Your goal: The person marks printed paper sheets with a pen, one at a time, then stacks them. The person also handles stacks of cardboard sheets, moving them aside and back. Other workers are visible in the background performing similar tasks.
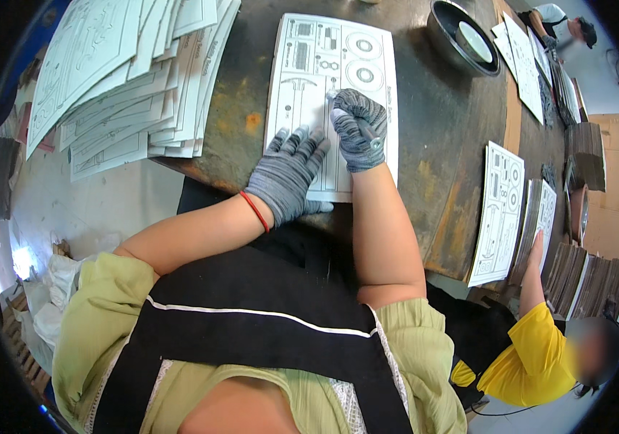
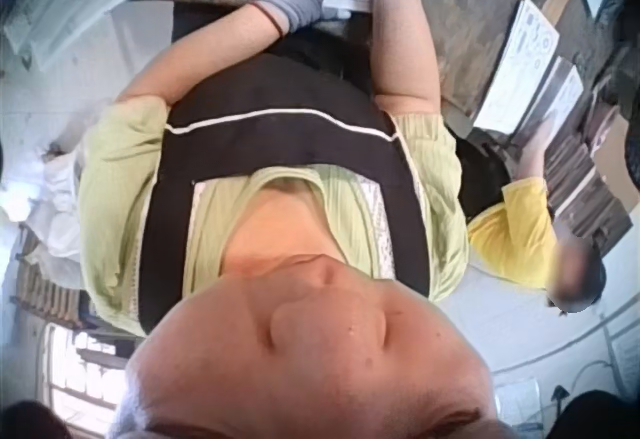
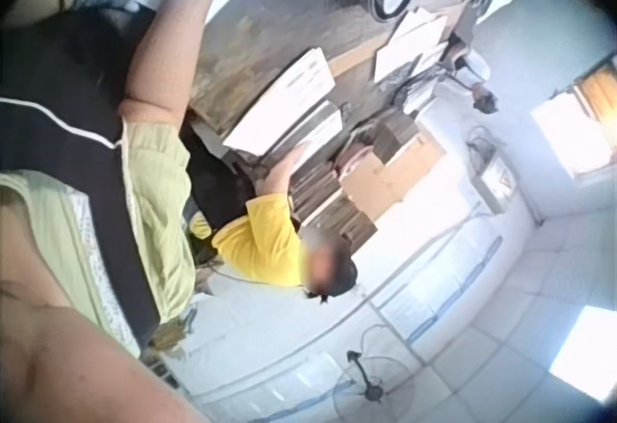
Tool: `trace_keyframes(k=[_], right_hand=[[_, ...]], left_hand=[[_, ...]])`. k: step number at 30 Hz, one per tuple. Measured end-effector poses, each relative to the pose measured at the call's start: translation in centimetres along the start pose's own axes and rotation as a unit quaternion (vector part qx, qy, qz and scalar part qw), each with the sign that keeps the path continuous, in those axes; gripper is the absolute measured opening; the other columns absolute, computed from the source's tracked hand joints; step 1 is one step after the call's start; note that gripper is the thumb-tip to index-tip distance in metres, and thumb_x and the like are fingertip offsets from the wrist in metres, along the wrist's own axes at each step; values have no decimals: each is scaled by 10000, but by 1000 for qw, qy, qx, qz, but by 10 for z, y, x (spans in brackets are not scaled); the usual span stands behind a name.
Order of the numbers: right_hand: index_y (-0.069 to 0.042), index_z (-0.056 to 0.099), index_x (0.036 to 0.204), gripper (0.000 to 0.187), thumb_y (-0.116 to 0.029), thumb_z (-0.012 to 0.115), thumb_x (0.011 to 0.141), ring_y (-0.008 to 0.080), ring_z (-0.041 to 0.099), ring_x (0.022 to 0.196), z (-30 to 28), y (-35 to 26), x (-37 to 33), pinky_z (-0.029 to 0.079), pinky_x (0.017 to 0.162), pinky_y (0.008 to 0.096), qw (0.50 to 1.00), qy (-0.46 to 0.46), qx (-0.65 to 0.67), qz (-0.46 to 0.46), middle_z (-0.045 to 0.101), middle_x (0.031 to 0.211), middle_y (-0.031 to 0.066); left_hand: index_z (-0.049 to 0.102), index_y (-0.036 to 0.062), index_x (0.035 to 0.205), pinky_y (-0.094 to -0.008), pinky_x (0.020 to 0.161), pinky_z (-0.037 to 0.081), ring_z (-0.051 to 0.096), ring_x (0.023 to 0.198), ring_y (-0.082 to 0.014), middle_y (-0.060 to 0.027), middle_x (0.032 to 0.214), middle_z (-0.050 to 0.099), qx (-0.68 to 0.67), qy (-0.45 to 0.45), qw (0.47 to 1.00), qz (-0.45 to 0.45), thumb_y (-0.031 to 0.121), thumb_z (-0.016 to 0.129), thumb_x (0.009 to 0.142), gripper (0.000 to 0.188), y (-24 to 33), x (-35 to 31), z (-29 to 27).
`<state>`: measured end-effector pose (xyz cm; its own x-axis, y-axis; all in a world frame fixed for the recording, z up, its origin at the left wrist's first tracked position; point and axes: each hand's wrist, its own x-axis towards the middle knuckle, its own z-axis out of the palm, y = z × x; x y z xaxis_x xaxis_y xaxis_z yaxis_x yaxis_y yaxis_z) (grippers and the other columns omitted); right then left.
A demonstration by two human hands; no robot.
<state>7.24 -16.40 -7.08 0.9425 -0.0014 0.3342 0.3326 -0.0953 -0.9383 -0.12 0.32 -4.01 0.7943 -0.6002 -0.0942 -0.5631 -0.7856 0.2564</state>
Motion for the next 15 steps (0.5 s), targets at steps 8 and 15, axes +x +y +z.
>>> trace_keyframes(k=[8, 15], right_hand=[[-39, 615, 797, 224, -261, 600, 818, 354, 625, 946, -10, -93, -133, 487, 875, 411, 975, -98, -183, -73, 653, 889, 168], [-65, 579, 727, 293, -323, 598, 865, 283, 626, 783, -22, -101, -133, 502, 830, 441, 995, 0, 72, -65, 646, 802, 113]], left_hand=[[289, -8, 1421, -440, 1147, 104, 251, 1383, -321, -199, 1474, 291, 20, -10, 1000, -22, 658, 515, 775, 954, 1, -1, 3], [321, -36, 1391, -421, 1137, 158, 291, 1360, -325, -213, 1449, 324, 13, -10, 1000, -12, 645, 493, 801, 916, 8, -2, -5]])
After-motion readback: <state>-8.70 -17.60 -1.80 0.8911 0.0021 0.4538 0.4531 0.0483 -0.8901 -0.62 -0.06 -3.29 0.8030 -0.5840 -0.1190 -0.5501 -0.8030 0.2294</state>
